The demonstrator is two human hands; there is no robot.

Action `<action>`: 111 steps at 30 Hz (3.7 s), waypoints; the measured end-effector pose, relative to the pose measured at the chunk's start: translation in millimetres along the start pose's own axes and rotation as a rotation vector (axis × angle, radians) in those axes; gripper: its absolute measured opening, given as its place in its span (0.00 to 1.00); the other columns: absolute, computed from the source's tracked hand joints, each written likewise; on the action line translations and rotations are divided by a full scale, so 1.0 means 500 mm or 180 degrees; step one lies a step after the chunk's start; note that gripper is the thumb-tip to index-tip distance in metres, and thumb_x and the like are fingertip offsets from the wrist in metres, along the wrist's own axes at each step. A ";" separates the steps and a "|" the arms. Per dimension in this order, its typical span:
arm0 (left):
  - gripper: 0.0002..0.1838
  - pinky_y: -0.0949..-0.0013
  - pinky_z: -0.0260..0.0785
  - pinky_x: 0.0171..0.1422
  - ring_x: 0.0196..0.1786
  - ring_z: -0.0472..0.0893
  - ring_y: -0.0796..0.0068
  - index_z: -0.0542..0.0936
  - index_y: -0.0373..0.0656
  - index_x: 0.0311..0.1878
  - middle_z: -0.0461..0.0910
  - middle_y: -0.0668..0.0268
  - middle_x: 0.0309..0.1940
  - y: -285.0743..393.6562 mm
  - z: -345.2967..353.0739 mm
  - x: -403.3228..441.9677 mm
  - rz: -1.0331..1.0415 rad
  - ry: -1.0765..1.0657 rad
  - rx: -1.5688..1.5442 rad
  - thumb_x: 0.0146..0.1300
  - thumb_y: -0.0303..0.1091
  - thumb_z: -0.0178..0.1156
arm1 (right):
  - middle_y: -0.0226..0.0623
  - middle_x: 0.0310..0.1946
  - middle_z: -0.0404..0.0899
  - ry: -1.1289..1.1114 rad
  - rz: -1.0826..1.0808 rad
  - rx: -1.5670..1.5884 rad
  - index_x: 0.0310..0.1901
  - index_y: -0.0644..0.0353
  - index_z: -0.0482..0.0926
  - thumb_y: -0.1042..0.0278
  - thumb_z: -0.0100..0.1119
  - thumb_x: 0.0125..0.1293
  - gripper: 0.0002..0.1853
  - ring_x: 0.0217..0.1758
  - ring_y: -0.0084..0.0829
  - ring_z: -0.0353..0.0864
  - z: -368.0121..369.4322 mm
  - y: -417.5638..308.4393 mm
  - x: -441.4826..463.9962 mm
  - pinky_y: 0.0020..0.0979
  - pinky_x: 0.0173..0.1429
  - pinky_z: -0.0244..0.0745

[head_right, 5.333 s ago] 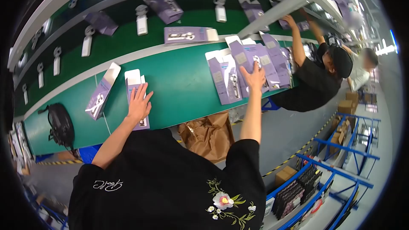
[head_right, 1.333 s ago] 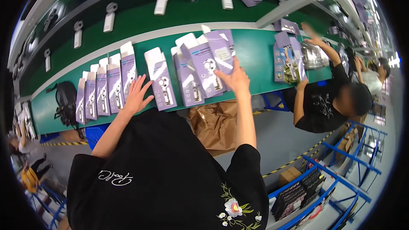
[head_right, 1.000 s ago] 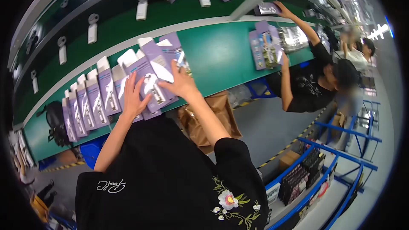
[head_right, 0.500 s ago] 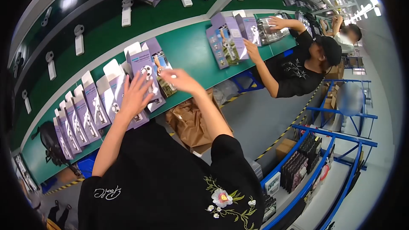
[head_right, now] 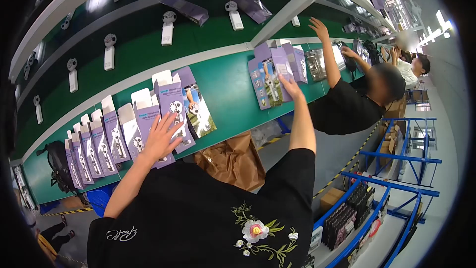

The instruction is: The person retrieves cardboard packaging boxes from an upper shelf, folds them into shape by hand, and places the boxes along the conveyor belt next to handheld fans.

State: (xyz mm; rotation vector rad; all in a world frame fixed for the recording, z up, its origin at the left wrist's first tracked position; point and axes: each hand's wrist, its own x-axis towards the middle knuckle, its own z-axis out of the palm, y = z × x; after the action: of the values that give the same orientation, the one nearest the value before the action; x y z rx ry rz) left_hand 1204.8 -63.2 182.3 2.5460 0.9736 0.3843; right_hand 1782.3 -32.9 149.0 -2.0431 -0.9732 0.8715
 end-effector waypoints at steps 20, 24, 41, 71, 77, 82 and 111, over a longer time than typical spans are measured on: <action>0.24 0.53 0.48 0.74 0.69 0.60 0.57 0.73 0.43 0.56 0.65 0.58 0.64 0.008 0.011 0.014 -0.0285 0.0178 -0.0137 0.57 0.42 0.60 | 0.58 0.56 0.70 0.1652 -0.0135 -0.2010 0.65 0.65 0.59 0.46 0.73 0.45 0.50 0.57 0.48 0.72 0.100 0.039 0.027 0.48 0.60 0.67; 0.24 0.53 0.49 0.73 0.69 0.61 0.58 0.73 0.43 0.56 0.65 0.59 0.63 0.015 0.009 0.002 -0.0234 0.0220 -0.0144 0.58 0.43 0.60 | 0.53 0.62 0.60 0.0443 0.0727 -0.0927 0.70 0.62 0.39 0.50 0.72 0.45 0.60 0.63 0.50 0.64 0.163 0.052 -0.034 0.54 0.47 0.78; 0.24 0.52 0.47 0.74 0.69 0.60 0.57 0.73 0.44 0.56 0.66 0.58 0.63 0.000 0.023 0.021 -0.0162 0.0088 -0.0325 0.58 0.43 0.60 | 0.54 0.56 0.72 0.0481 -0.1847 -0.1421 0.63 0.66 0.66 0.42 0.66 0.52 0.44 0.60 0.46 0.73 0.463 -0.496 -0.083 0.37 0.63 0.65; 0.25 0.51 0.49 0.73 0.70 0.59 0.57 0.74 0.48 0.55 0.65 0.59 0.64 0.012 0.029 0.005 -0.0404 -0.0152 -0.0203 0.56 0.48 0.61 | 0.60 0.58 0.66 0.0775 0.0678 -0.2140 0.63 0.79 0.51 0.53 0.76 0.38 0.58 0.61 0.48 0.70 -0.019 0.195 0.048 0.42 0.66 0.63; 0.29 0.41 0.47 0.71 0.72 0.53 0.48 0.74 0.53 0.56 0.58 0.55 0.67 0.021 0.011 0.011 -0.0358 -0.0073 -0.0084 0.52 0.51 0.65 | 0.66 0.55 0.63 0.0203 -0.0681 -0.1349 0.64 0.79 0.50 0.60 0.72 0.44 0.52 0.59 0.54 0.66 0.153 0.184 -0.193 0.44 0.65 0.61; 0.28 0.34 0.45 0.69 0.73 0.50 0.44 0.75 0.54 0.53 0.57 0.54 0.67 0.035 0.014 0.010 -0.0405 -0.0319 0.0528 0.49 0.53 0.67 | 0.65 0.57 0.62 0.0383 -0.0153 -0.1331 0.66 0.76 0.49 0.62 0.72 0.45 0.52 0.61 0.53 0.64 0.291 0.050 -0.362 0.42 0.65 0.61; 0.37 0.58 0.66 0.62 0.59 0.69 0.46 0.65 0.49 0.63 0.60 0.51 0.61 -0.135 -0.118 -0.193 -0.2186 0.0964 -0.2846 0.49 0.39 0.69 | 0.40 0.61 0.64 0.0265 -0.0748 0.1649 0.68 0.50 0.59 0.62 0.55 0.66 0.30 0.56 0.32 0.71 0.874 -0.398 -0.471 0.35 0.49 0.74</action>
State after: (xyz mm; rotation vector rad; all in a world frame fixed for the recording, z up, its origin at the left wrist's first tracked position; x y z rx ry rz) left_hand 1073.7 -67.6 193.3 1.2925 1.3165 0.7798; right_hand 1248.4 -3.0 142.1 -1.4821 -0.8176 0.8041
